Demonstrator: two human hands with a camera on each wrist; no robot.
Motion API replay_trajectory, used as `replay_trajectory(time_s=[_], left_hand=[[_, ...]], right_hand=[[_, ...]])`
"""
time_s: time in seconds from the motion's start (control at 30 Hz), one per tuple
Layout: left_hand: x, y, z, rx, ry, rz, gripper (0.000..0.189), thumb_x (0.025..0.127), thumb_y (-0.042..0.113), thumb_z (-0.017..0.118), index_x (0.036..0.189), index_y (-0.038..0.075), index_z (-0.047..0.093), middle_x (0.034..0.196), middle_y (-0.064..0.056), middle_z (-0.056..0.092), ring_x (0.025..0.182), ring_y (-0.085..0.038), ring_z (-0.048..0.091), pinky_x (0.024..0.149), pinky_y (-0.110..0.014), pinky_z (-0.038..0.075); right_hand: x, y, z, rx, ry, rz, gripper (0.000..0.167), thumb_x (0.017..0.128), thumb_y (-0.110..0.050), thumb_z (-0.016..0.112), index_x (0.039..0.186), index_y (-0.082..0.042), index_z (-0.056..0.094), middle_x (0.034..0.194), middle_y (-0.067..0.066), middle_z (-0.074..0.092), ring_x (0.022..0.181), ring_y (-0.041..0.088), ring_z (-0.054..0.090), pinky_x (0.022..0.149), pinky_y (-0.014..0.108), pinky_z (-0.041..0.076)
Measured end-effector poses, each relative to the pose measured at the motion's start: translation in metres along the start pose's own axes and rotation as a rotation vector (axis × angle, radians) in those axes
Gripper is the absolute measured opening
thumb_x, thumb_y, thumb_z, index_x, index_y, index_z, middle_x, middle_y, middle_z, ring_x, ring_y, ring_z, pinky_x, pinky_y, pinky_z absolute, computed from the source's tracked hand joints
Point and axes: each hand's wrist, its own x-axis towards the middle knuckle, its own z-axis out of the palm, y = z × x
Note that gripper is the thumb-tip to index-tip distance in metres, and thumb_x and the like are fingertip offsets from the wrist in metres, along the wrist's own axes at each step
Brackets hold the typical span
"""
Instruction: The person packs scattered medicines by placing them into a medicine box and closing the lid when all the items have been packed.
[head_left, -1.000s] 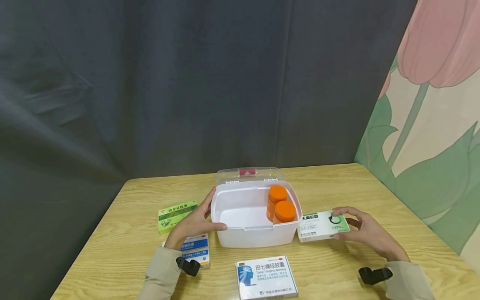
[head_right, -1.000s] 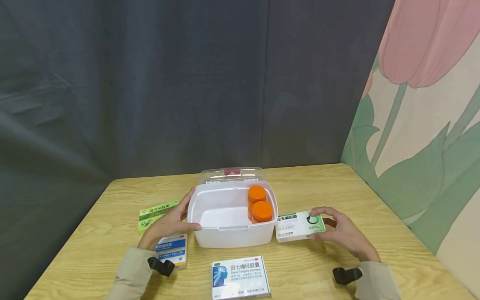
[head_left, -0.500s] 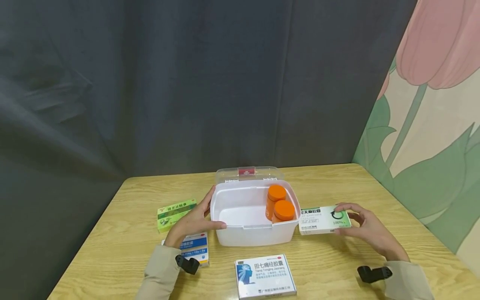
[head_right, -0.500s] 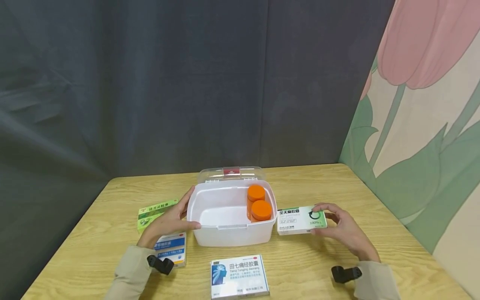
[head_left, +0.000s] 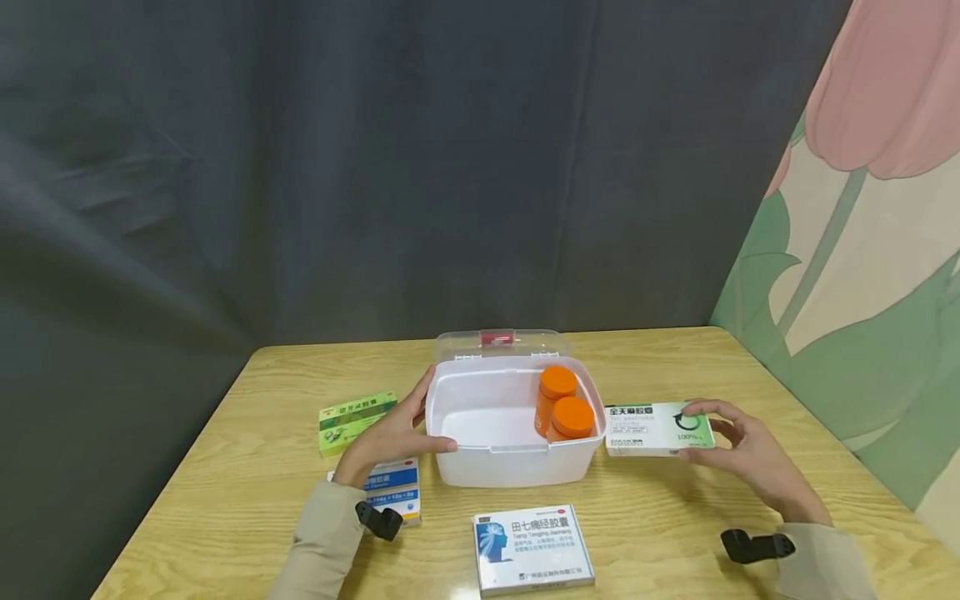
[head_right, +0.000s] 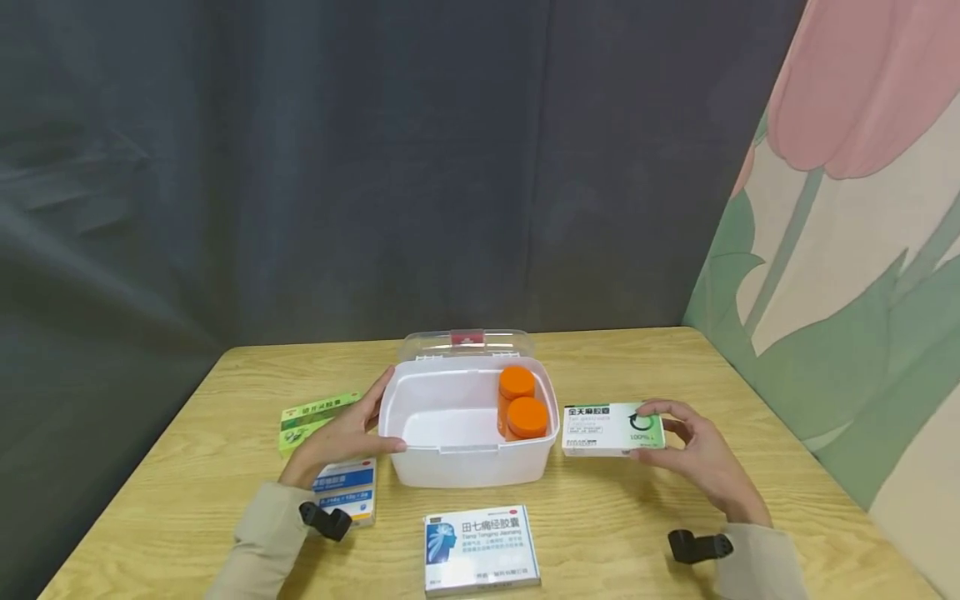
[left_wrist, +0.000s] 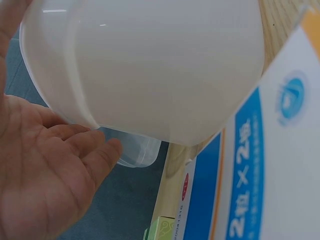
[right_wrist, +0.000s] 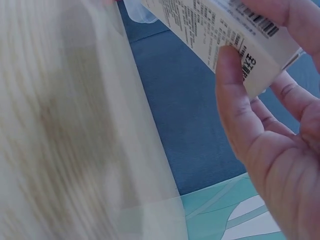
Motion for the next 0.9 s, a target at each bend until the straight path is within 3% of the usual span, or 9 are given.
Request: replay_trajectory(time_s=[0.43, 0.9], left_hand=[[0.0019, -0.0009, 0.0005, -0.013, -0.004, 0.0, 0.113, 0.079, 0.029, 0.082, 0.157, 0.021, 0.0, 0.16, -0.009, 0.012, 0.144, -0.03, 0.018, 0.111, -0.048, 0.026], [0.0012, 0.0014, -0.0011, -0.014, -0.003, -0.014, 0.116, 0.079, 0.031, 0.082, 0.157, 0.019, -0.002, 0.16, -0.01, 0.009, 0.143, -0.031, 0.019, 0.11, -0.048, 0.028]], right_hand=[[0.0003, -0.0043, -0.0064, 0.193, 0.075, -0.002, 0.048, 0.081, 0.014, 0.069, 0.125, -0.001, 0.056, 0.137, 0.001, 0.041, 0.106, 0.007, 0.051, 0.074, 0.02, 0.052], [0.0076, -0.0105, -0.0045, 0.451, 0.078, -0.046, 0.053, 0.083, 0.023, 0.059, 0.13, -0.002, 0.055, 0.141, 0.002, 0.033, 0.11, 0.007, 0.053, 0.08, 0.02, 0.053]])
